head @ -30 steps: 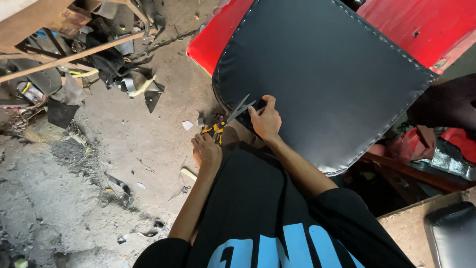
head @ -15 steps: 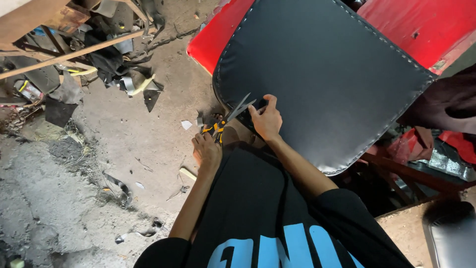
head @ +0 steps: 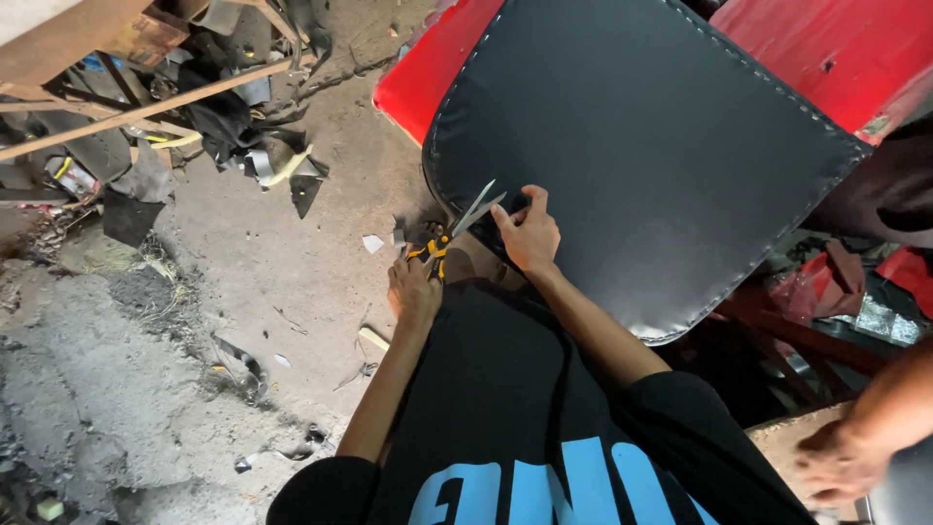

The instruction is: Trimming excess fabric from an upholstered furniture piece using scissors and securing edges with a pneumatic stapler.

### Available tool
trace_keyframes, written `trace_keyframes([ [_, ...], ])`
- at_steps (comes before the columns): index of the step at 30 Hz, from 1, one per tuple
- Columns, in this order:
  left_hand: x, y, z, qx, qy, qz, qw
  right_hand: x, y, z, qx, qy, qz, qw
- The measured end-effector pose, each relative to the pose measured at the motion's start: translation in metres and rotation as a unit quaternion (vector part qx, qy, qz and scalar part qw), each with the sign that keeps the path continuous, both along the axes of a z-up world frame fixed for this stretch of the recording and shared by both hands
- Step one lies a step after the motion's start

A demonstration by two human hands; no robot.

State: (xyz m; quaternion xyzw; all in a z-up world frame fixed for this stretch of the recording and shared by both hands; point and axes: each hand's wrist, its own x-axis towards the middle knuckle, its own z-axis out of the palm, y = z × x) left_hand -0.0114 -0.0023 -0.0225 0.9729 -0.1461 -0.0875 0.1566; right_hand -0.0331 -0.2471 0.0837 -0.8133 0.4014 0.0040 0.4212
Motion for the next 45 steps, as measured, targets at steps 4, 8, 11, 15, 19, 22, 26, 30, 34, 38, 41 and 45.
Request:
trace_keyframes([
  [4, 0.001, 0.007, -0.008, 0.037, -0.013, -0.009, 0.999, 0.0, -0.001, -0.002, -0.011, -0.006, 0.004, 1.0],
  [8, 0.005, 0.002, 0.024, 0.08, -0.009, -0.009, 0.997, 0.001, -0.002, -0.006, -0.017, 0.002, 0.001, 1.0],
  [11, 0.009, 0.002, 0.032, 0.097, -0.024, -0.023, 0.995, -0.001, -0.002, -0.009, -0.02, 0.008, 0.003, 1.0],
  [15, 0.017, 0.005, 0.017, 0.083, -0.046, -0.036, 0.995, -0.002, -0.002, -0.01, -0.035, 0.001, 0.009, 0.999],
  [19, 0.024, 0.004, 0.021, 0.061, -0.044, -0.043, 0.996, -0.004, -0.004, -0.013, -0.041, 0.013, 0.015, 0.999],
  [22, 0.017, 0.002, 0.023, 0.073, -0.035, -0.044, 0.996, 0.0, -0.006, -0.026, -0.036, 0.057, 0.001, 0.998],
  [26, 0.013, 0.005, 0.014, 0.03, 0.006, -0.04, 0.999, 0.002, -0.005, -0.019, -0.042, 0.067, -0.013, 0.997],
  [30, 0.01, 0.003, 0.008, -0.001, 0.018, -0.03, 0.999, 0.003, -0.005, -0.013, -0.01, 0.076, -0.014, 0.997],
  [34, 0.008, 0.011, -0.008, -0.051, 0.032, -0.046, 0.997, 0.004, -0.006, -0.007, 0.014, 0.052, -0.029, 0.998],
  [38, 0.007, 0.011, -0.013, -0.014, 0.04, -0.023, 0.999, 0.003, -0.006, -0.001, 0.039, 0.06, -0.016, 0.997],
  [41, 0.005, 0.016, -0.026, 0.07, 0.019, -0.016, 0.997, -0.001, -0.002, -0.005, 0.004, 0.046, -0.005, 0.999],
  [45, 0.007, 0.015, -0.029, 0.067, 0.028, -0.008, 0.997, 0.001, -0.002, -0.007, -0.01, 0.04, -0.004, 0.999],
])
